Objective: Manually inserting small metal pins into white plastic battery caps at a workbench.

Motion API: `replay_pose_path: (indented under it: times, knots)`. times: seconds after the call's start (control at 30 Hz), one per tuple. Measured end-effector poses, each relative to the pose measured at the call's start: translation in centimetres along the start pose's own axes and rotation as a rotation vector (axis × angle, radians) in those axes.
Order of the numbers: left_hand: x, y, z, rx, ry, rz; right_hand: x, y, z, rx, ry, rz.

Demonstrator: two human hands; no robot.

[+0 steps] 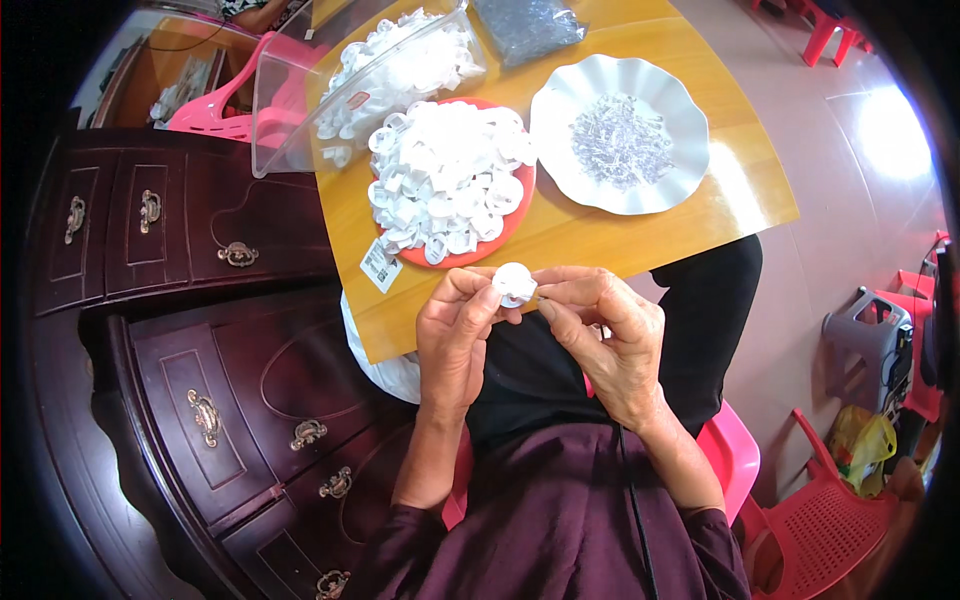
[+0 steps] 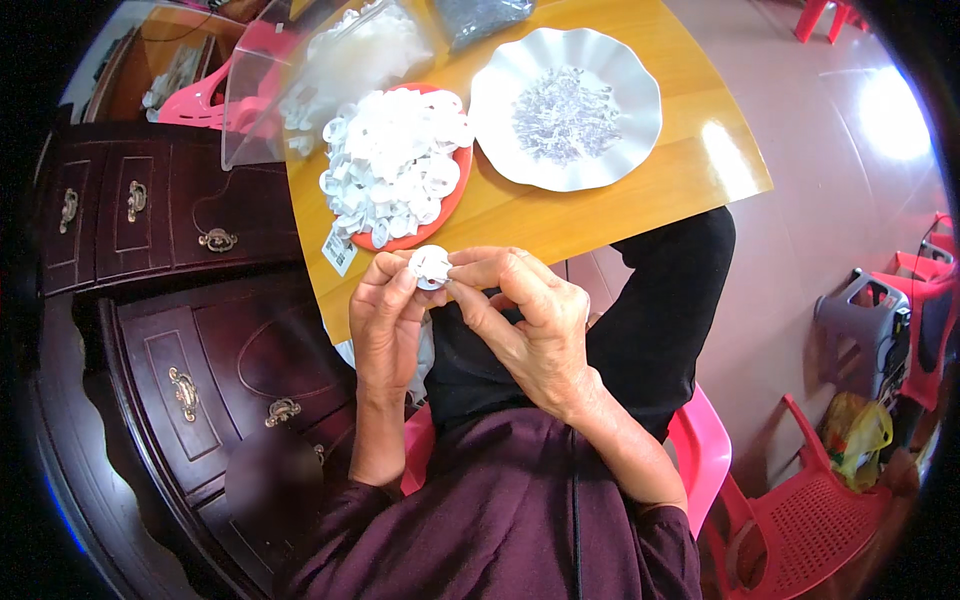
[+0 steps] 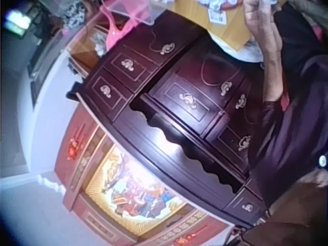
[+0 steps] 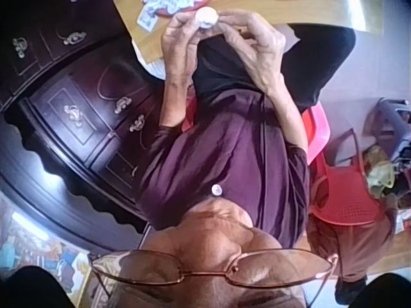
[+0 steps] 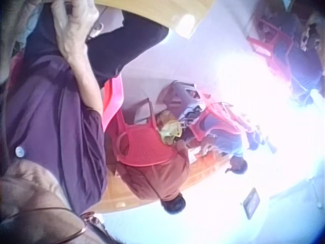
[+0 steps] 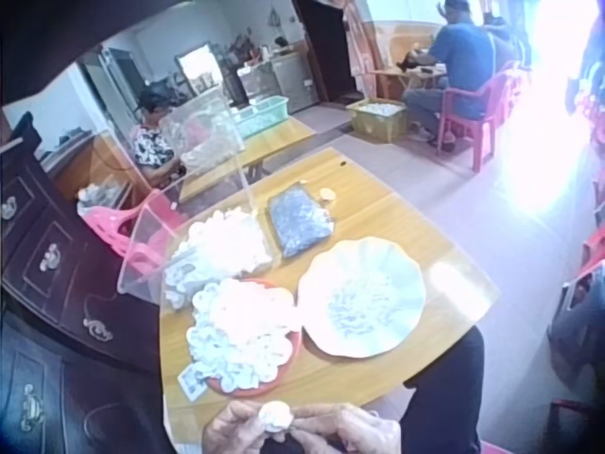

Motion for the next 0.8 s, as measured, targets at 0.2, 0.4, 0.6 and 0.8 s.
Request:
replay_pose_path:
  times: [0.2,0.4,0.6,0.8]
  knots:
    - [0.3,-0.3,0.1,0.024,-0.004,-0.01,-0.2,0.3,0.1,0.01,-0.015,-0.007]
    - [0.4,-0.5,0.1,0.021,0.021,-0.04,-0.2,0.5,0.1,-0.028,0.045,-0.012]
    - [0.7,-0.6,-0.1,0.043,0.048,-0.062,-0.2,0.7,0.0,-0.065,0.066,-0.032]
    - [0.9,-1.1,0.0,0.012,0.067,-0.104,-0.3,0.8,0.8,0.022,0.029,0.02]
Point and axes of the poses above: each hand's wrist, its own x-axis towards the middle knuckle, its own y-axis out of the back of the hand, z = x × y, the point moved 5 cm from there along x, towards the middle knuckle, and after that the axes turned 8 degrees about y, right-handed, at the moved point
